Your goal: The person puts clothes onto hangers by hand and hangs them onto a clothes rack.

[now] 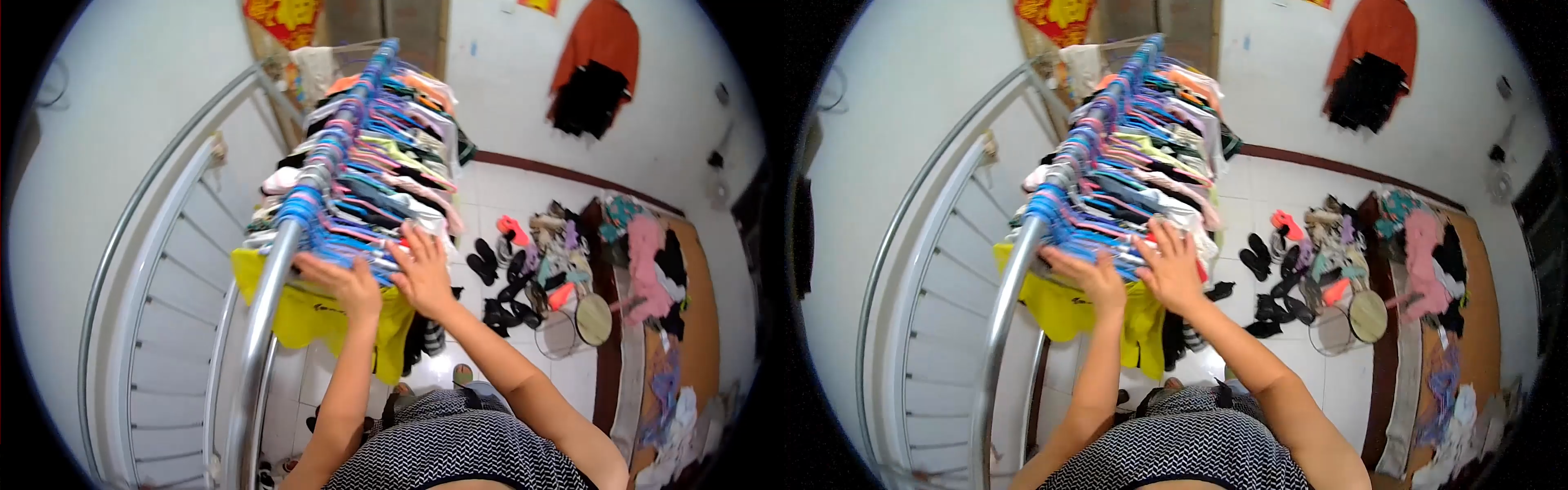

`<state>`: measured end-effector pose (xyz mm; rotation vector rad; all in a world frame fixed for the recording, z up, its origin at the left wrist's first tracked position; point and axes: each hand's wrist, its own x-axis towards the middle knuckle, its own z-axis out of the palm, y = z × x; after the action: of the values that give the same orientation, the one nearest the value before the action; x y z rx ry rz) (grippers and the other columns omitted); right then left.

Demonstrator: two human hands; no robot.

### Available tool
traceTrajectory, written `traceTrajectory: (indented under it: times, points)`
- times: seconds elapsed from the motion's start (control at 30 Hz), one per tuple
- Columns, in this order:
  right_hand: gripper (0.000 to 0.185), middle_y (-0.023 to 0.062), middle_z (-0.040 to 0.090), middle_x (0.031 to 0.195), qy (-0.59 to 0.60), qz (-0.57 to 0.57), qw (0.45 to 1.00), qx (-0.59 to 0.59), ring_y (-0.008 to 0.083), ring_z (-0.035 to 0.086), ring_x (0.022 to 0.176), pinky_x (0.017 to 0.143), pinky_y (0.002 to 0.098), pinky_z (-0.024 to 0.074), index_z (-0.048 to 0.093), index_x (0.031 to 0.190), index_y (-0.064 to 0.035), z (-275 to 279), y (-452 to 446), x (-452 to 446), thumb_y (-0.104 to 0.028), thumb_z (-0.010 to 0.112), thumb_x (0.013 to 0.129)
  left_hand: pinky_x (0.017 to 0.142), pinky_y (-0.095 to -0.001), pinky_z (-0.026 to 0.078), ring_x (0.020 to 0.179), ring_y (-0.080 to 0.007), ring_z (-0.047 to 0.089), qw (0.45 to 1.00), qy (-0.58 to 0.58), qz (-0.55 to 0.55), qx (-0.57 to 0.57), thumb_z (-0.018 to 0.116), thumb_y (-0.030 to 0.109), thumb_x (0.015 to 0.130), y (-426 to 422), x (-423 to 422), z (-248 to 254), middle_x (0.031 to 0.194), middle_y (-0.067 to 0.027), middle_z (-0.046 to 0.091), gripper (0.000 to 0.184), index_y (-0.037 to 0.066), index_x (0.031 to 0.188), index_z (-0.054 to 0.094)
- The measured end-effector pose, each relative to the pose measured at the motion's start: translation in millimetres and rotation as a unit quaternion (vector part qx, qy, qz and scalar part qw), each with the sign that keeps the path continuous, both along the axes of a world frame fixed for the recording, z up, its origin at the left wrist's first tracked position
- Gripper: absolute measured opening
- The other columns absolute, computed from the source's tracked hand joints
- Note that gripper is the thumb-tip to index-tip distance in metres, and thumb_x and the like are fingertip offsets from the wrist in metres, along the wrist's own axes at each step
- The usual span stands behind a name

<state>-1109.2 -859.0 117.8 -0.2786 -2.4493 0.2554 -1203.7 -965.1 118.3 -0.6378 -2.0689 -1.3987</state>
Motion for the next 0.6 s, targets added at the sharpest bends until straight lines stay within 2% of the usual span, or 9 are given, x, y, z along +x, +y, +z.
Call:
traceTrajectory:
  times: [0.07, 0.13, 0.17, 0.2, 0.3, 0.43, 0.5, 0.53, 0.6]
  points:
    - [0.058, 0.0161, 0.026, 0.145, 0.010, 0.003, 0.999, -0.038, 0.0371, 0.026, 0.131, 0.102, 0.0581, 0.0215, 0.042, 0.135, -0.0191, -19, -4, 22, -0.044, 0.052, 0.084, 0.109, -0.0539, 0.001, 0.136, -0.0455, -0.002, 0.999, 0.033, 0.005, 0.012, 0.045, 0.043, 0.091, -3, 19, -3, 0.147, -0.0303, -0.005, 0.085, -0.005, 0.141, -0.005]
    - [0.063, 0.0176, 0.025, 0.145, 0.011, 0.009, 0.995, -0.097, 0.0389, 0.027, 0.131, 0.103, 0.0551, 0.0240, 0.040, 0.136, -0.0182, -37, -6, 54, -0.038, 0.061, 0.080, 0.109, -0.0542, 0.001, 0.136, -0.0450, -0.004, 0.999, 0.029, -0.040, 0.011, 0.044, 0.039, 0.091, 1, 57, -10, 0.147, -0.0289, -0.005, 0.082, -0.004, 0.142, -0.003]
    - [0.068, 0.0185, 0.023, 0.146, -0.001, 0.012, 0.991, -0.133, 0.0404, 0.030, 0.128, 0.104, 0.0503, 0.0273, 0.039, 0.136, -0.0169, -44, -2, 71, -0.027, 0.067, 0.076, 0.108, -0.0550, 0.001, 0.136, -0.0448, -0.004, 0.997, 0.041, -0.066, 0.000, 0.045, 0.038, 0.091, 6, 78, -13, 0.147, -0.0282, -0.006, 0.081, -0.004, 0.142, -0.002]
    - [0.068, 0.0198, 0.024, 0.145, -0.053, 0.011, 0.987, -0.152, 0.0410, 0.034, 0.126, 0.102, 0.0454, 0.0323, 0.039, 0.136, -0.0152, -55, 4, 90, -0.019, 0.068, 0.074, 0.108, -0.0558, 0.001, 0.136, -0.0445, -0.005, 0.994, 0.055, -0.091, -0.009, 0.045, 0.036, 0.091, 11, 97, -16, 0.147, -0.0276, -0.006, 0.080, -0.003, 0.143, -0.002]
    - [0.063, 0.0216, 0.031, 0.141, -0.096, -0.048, 0.964, -0.243, 0.0409, 0.043, 0.119, 0.097, 0.0425, 0.0394, 0.043, 0.132, -0.0105, -97, 21, 158, -0.010, 0.067, 0.075, 0.108, -0.0545, 0.003, 0.136, -0.0439, -0.001, 0.972, 0.105, -0.210, -0.034, 0.046, 0.032, 0.090, 29, 144, -25, 0.147, -0.0280, -0.004, 0.077, -0.003, 0.143, 0.002]
    - [0.047, 0.0165, 0.046, 0.129, -0.012, -0.148, 0.958, -0.245, 0.0332, 0.050, 0.111, 0.091, 0.0375, 0.0445, 0.051, 0.123, -0.0068, -93, 43, 248, -0.010, 0.065, 0.079, 0.109, -0.0516, 0.007, 0.137, -0.0426, 0.003, 0.945, 0.083, -0.316, -0.030, 0.046, 0.034, 0.091, 75, 200, -24, 0.147, -0.0282, 0.000, 0.077, -0.003, 0.143, 0.003]
    - [0.041, 0.0154, 0.048, 0.125, 0.026, -0.182, 0.944, -0.274, 0.0332, 0.051, 0.109, 0.090, 0.0378, 0.0444, 0.053, 0.119, -0.0055, -88, 54, 294, -0.012, 0.063, 0.080, 0.110, -0.0501, 0.007, 0.137, -0.0407, 0.004, 0.935, 0.073, -0.346, -0.025, 0.044, 0.032, 0.093, 105, 236, -19, 0.148, -0.0253, 0.001, 0.074, -0.004, 0.142, 0.003]
    - [0.039, 0.0149, 0.049, 0.122, 0.044, -0.198, 0.936, -0.289, 0.0331, 0.051, 0.109, 0.090, 0.0381, 0.0439, 0.053, 0.118, -0.0051, -85, 60, 318, -0.012, 0.062, 0.081, 0.109, -0.0515, 0.007, 0.137, -0.0429, 0.005, 0.930, 0.057, -0.361, -0.043, 0.045, 0.030, 0.092, 117, 255, -16, 0.147, -0.0271, 0.000, 0.073, -0.003, 0.142, 0.004]
    - [0.035, 0.0138, 0.052, 0.117, 0.080, -0.227, 0.924, -0.296, 0.0317, 0.052, 0.107, 0.088, 0.0364, 0.0448, 0.056, 0.116, -0.0052, -76, 66, 368, -0.011, 0.062, 0.081, 0.110, -0.0494, 0.008, 0.138, -0.0382, 0.005, 0.920, 0.049, -0.386, -0.043, 0.041, 0.031, 0.094, 146, 302, -16, 0.149, -0.0240, 0.002, 0.069, -0.004, 0.142, 0.005]
